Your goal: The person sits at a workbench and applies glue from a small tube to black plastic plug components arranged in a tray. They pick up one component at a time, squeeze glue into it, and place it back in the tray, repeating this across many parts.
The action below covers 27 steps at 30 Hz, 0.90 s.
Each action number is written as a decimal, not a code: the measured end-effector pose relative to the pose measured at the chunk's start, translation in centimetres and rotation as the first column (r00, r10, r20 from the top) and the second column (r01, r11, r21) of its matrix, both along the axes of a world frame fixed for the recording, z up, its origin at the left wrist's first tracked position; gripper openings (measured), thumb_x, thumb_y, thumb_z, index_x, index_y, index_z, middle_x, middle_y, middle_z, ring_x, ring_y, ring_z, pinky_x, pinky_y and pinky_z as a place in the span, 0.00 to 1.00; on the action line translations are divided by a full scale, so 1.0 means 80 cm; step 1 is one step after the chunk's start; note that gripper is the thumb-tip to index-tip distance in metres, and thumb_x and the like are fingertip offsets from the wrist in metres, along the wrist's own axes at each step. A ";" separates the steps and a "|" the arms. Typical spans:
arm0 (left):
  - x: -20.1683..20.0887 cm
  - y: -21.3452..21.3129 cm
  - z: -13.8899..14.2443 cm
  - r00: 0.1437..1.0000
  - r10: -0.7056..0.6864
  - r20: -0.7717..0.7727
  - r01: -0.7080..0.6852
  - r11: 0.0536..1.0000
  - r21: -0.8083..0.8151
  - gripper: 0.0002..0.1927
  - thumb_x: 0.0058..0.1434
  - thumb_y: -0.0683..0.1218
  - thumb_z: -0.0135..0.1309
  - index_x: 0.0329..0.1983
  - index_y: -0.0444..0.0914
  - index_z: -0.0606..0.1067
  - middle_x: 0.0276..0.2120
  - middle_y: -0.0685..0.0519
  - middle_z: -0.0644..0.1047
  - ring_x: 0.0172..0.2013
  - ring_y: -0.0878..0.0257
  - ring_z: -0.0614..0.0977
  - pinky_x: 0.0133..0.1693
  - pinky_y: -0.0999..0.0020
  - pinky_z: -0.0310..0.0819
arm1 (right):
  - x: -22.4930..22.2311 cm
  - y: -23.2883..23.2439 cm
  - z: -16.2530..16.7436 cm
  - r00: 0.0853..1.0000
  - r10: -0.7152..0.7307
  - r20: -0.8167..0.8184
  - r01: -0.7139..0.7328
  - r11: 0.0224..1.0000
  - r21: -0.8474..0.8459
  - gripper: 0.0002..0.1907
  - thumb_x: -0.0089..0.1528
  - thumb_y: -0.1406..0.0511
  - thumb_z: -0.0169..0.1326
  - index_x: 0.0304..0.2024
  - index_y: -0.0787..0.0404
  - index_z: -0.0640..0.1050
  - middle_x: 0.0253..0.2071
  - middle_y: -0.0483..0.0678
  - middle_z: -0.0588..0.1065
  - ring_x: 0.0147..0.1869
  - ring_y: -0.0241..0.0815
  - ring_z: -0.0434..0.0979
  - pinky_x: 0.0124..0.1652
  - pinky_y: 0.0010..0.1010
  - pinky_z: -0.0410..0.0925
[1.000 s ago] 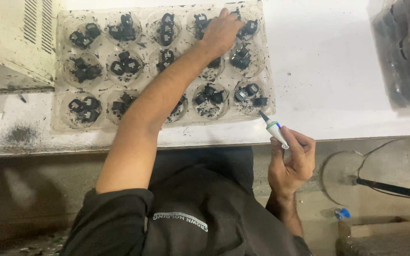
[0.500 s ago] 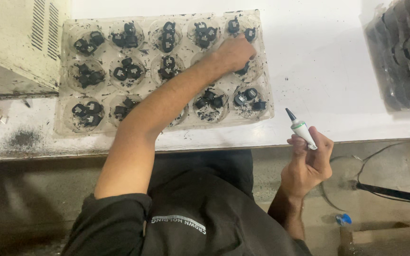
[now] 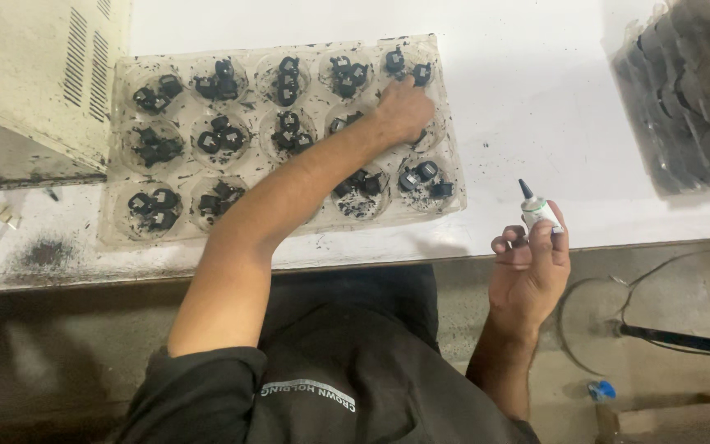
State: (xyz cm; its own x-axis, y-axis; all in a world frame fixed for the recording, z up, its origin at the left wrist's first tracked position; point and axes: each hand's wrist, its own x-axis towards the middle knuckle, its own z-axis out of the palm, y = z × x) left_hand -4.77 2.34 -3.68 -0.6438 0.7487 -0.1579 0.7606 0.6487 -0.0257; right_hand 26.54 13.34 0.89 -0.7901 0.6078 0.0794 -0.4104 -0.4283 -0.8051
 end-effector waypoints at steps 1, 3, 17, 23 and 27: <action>0.007 -0.005 0.009 1.000 0.009 -0.011 -0.009 1.000 0.010 0.09 0.58 0.41 0.57 0.40 0.37 0.83 0.46 0.44 0.81 0.56 0.47 0.73 0.54 0.52 0.76 | 0.000 -0.003 0.000 1.000 0.002 -0.014 -0.002 1.000 -0.024 0.25 0.76 0.65 0.50 0.72 0.71 0.64 0.54 0.51 0.73 0.45 0.38 0.74 0.42 0.30 0.69; 0.032 -0.015 0.027 0.999 0.023 -0.031 -0.022 0.999 0.030 0.09 0.59 0.40 0.56 0.41 0.36 0.83 0.43 0.44 0.81 0.53 0.51 0.74 0.54 0.54 0.77 | -0.001 -0.008 0.000 0.999 0.009 -0.035 -0.011 0.998 -0.054 0.25 0.76 0.65 0.50 0.71 0.72 0.64 0.53 0.52 0.73 0.45 0.39 0.75 0.41 0.30 0.69; 0.373 -0.126 0.039 0.364 -0.663 0.654 -0.753 0.203 0.625 0.17 0.71 0.41 0.55 0.62 0.35 0.72 0.51 0.53 0.77 0.51 0.68 0.77 0.55 0.72 0.74 | 0.025 -0.106 0.013 0.977 -0.206 0.053 0.146 0.830 0.539 0.23 0.75 0.65 0.48 0.68 0.75 0.69 0.52 0.49 0.73 0.49 0.33 0.71 0.43 0.22 0.64; 0.362 -0.154 0.039 0.352 -0.688 0.635 -0.779 0.161 0.606 0.22 0.68 0.40 0.57 0.64 0.36 0.69 0.50 0.55 0.76 0.50 0.72 0.77 0.53 0.76 0.75 | 0.021 -0.123 0.028 0.997 0.013 0.071 -0.051 0.819 0.571 0.23 0.76 0.64 0.49 0.67 0.76 0.69 0.58 0.49 0.70 0.59 0.36 0.73 0.56 0.25 0.69; 0.338 -0.182 0.044 0.401 -0.672 0.623 -0.862 -0.047 0.504 0.19 0.69 0.38 0.60 0.62 0.32 0.73 0.49 0.50 0.77 0.43 0.68 0.76 0.44 0.74 0.76 | 0.017 -0.124 0.024 0.999 0.002 -0.040 0.024 0.765 0.644 0.21 0.77 0.64 0.52 0.66 0.75 0.72 0.54 0.49 0.70 0.57 0.37 0.72 0.56 0.24 0.67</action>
